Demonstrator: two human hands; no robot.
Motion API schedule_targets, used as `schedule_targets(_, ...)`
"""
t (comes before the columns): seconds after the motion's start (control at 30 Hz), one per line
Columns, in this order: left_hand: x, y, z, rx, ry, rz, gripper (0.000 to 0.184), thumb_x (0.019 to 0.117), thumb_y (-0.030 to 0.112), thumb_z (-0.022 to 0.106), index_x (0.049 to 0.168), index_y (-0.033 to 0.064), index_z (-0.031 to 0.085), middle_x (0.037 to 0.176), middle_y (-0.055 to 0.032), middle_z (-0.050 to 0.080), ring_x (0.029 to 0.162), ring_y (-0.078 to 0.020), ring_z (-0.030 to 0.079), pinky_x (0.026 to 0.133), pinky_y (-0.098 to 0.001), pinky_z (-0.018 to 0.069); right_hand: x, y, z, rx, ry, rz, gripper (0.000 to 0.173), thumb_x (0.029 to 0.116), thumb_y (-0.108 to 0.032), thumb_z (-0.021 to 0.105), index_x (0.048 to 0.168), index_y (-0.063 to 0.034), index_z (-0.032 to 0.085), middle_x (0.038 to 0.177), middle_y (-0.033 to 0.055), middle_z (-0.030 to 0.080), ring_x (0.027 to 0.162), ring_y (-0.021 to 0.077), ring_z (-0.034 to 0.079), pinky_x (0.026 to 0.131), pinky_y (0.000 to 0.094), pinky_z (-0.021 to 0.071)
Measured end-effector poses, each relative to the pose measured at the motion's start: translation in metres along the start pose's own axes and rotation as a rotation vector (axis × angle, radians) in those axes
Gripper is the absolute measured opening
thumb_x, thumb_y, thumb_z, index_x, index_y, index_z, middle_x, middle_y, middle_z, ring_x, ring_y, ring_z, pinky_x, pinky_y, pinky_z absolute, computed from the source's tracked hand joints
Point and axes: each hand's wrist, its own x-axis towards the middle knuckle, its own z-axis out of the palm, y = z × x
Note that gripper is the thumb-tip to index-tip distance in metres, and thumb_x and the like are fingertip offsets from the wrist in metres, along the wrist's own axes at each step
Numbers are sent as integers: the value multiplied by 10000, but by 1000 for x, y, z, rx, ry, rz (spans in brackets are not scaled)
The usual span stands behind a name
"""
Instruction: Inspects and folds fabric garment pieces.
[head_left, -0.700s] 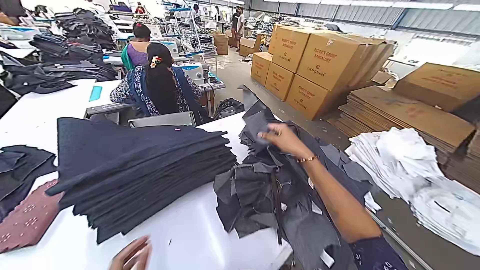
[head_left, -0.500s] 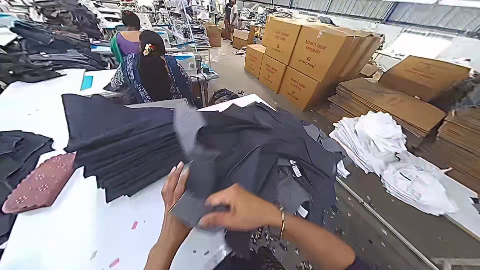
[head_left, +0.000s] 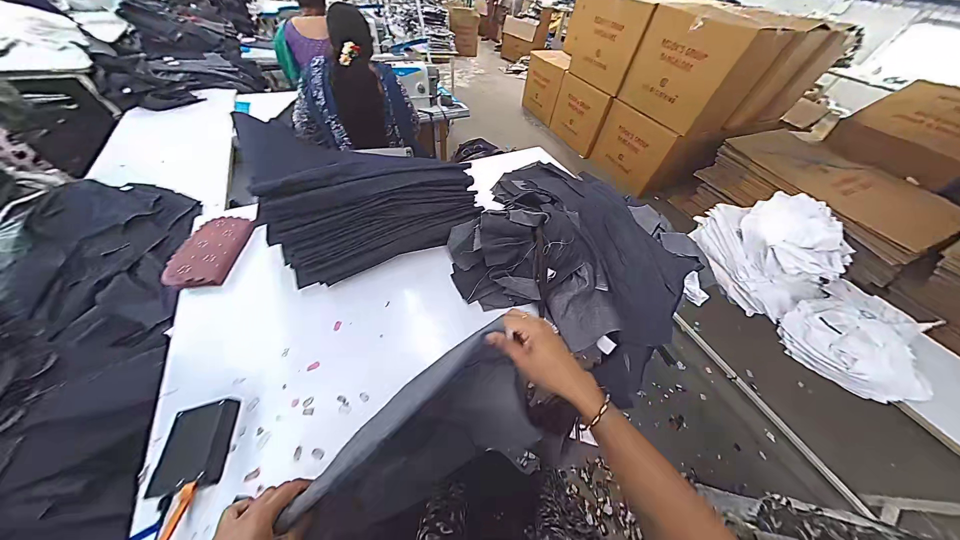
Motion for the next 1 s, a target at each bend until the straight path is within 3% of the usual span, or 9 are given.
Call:
schedule_targets(0.23, -18, 17, -26, -133, 533, 59, 224, 814, 155, 693, 883, -58, 710, 873, -214, 702, 817, -355, 692, 746, -584, 536, 12, 4, -65, 96, 189, 241, 167, 1010, -162, 620, 930, -38, 697, 652, -79, 597, 550, -30, 537, 559, 174, 483)
schedule_targets(0.33, -32, 36, -80, -430, 669, 86, 250, 851, 293, 777, 951, 68, 733, 936, 43, 726, 874, 30, 657, 819, -194, 549, 19, -20, -94, 315, 276, 129, 133, 993, -47, 598, 902, -97, 682, 655, -122, 635, 567, -46, 576, 573, 143, 513)
schedule_targets(0.4, -48, 36, -103, -666, 603, 88, 167, 809, 311, 831, 952, 306, 744, 913, 236, 724, 830, 117, 653, 755, -115, 554, 20, -23, -108, 456, 320, 70, 214, 992, -36, 578, 874, -159, 707, 671, -127, 665, 565, -42, 582, 569, 134, 510)
schedule_targets(0.5, -44, 6, -103, -580, 538, -53, 138, 801, 236, 785, 855, 124, 724, 714, 167, 676, 615, 98, 609, 578, -126, 518, 29, -5, -102, 399, 270, 201, 189, 1000, -54, 591, 847, -122, 678, 651, -109, 648, 550, -37, 569, 541, 134, 484)
schedule_targets(0.63, -5, -31, -111, -529, 514, -263, 245, 937, 214, 673, 1044, -6, 692, 678, 37, 657, 511, -3, 585, 508, -204, 522, 74, 38, -41, 220, 44, 459, 212, 1037, -157, 603, 1086, 25, 698, 869, 57, 714, 741, 77, 676, 702, 255, 567)
schedule_targets(0.77, 66, -57, -119, -444, 665, -450, 312, 1045, 190, 586, 1214, -70, 627, 1027, -211, 701, 870, -245, 720, 841, -449, 591, 137, 74, 40, 247, 73, 470, 278, 1057, -197, 579, 1079, 64, 675, 955, 166, 719, 831, 189, 725, 822, 358, 597)
schedule_targets(0.87, 102, -58, -92, -190, 626, -310, 549, 969, 223, 693, 1367, -117, 526, 1471, -368, 444, 1370, -522, 441, 1115, -680, 338, 157, 85, 89, 102, 163, 278, 282, 1031, -185, 618, 1116, 82, 638, 1101, 234, 662, 1003, 300, 648, 869, 485, 502)
schedule_targets(0.93, 105, -36, -47, -19, 380, -212, 1004, 811, 503, 806, 1496, -103, 393, 1574, -386, 285, 1459, -551, 303, 1142, -723, 262, 137, 79, 115, 8, -54, 164, 744, 979, -328, 670, 1515, 95, 374, 1593, 316, 323, 1477, 412, 361, 1196, 537, 337)
schedule_targets(1.0, 87, -10, 6, 79, 62, -179, 1240, 687, 654, 833, 1571, -44, 313, 1637, -327, 209, 1531, -493, 179, 1174, -751, 112, 84, 63, 149, -90, -302, 74, 1101, 886, -628, 650, 1586, 93, 200, 1661, 300, 166, 1551, 403, 206, 1257, 545, 222)
